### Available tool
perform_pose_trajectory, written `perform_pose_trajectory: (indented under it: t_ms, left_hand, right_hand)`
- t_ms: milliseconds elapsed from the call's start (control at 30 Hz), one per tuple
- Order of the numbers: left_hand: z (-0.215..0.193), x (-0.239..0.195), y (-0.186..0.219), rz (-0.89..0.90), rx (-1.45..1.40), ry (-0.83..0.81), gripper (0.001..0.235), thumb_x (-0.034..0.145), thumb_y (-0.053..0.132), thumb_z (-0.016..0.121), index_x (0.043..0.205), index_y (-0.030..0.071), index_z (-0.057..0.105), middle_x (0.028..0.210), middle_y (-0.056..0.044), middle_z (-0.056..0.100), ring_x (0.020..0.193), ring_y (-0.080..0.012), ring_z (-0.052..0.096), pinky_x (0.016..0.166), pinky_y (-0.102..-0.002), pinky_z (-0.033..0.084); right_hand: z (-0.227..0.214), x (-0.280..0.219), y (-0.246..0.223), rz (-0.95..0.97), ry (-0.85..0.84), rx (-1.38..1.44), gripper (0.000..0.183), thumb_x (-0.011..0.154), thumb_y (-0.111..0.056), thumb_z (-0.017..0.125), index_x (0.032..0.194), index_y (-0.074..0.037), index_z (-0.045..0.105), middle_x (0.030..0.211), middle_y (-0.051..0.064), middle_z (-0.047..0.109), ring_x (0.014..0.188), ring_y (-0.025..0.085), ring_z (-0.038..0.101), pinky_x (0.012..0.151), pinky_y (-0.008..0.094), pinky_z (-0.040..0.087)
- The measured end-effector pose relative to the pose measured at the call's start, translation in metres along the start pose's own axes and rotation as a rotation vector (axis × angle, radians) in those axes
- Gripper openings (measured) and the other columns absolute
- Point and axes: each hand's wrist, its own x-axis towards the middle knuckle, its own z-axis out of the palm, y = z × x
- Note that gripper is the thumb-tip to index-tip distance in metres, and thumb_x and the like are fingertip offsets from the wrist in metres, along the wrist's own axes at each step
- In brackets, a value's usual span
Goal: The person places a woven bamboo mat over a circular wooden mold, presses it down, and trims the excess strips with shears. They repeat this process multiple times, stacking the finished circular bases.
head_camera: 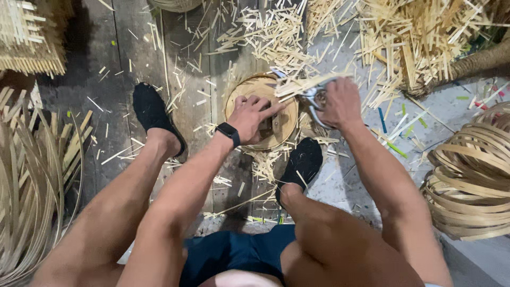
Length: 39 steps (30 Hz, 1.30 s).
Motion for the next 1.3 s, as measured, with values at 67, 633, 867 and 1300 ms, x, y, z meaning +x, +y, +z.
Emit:
perform_pose_trajectory:
  t_ms: [67,633,867,1300]
  left_hand:
    - [0.001,0.002,-0.003,0.052,0.046,-0.082,0.105,0.062,0.019,0.081,0.157,0.039,0.040,0.131,-0.003,0.057,0.125,-0.0289,0.051,0.101,-0.053,0.033]
    - [0.021,0.003,0.031,-0.479,-0.252,0.426,0.114,0.054,0.038,0.090,0.147,0.001,0.037,0.135,-0.021,0.050,0.128,-0.0417,0.045,0.109,-0.056,0.033]
    - [0.012,-0.001,0.019,-0.284,-0.191,0.303,0.118,0.048,0.031,0.093,0.149,0.004,0.037,0.138,-0.019,0.051,0.123,-0.0428,0.045,0.103,-0.056,0.036]
    - [0.001,0.006,0.050,-0.540,-0.166,0.098,0.116,0.059,0.030,0.093,0.155,0.036,0.030,0.160,-0.027,0.015,0.137,-0.0601,0.028,0.104,-0.072,0.032]
  right_hand:
    - [0.006,0.006,-0.007,-0.069,0.130,-0.032,0.054,0.060,-0.042,0.080,0.087,0.001,0.062,0.080,0.018,0.061,0.076,0.034,0.064,0.069,0.047,0.055]
    - [0.011,-0.004,-0.005,0.109,-0.147,-0.077,0.040,0.075,-0.034,0.074,0.098,-0.003,0.066,0.095,0.015,0.062,0.088,0.031,0.062,0.076,0.044,0.052]
    - [0.003,-0.013,0.010,0.054,-0.034,-0.037,0.048,0.074,-0.043,0.080,0.090,0.000,0.066,0.086,0.018,0.063,0.082,0.035,0.063,0.069,0.048,0.053]
    - [-0.017,0.000,0.001,0.088,-0.259,-0.093,0.059,0.076,-0.051,0.078,0.102,0.001,0.070,0.090,0.018,0.065,0.086,0.032,0.063,0.076,0.045,0.052]
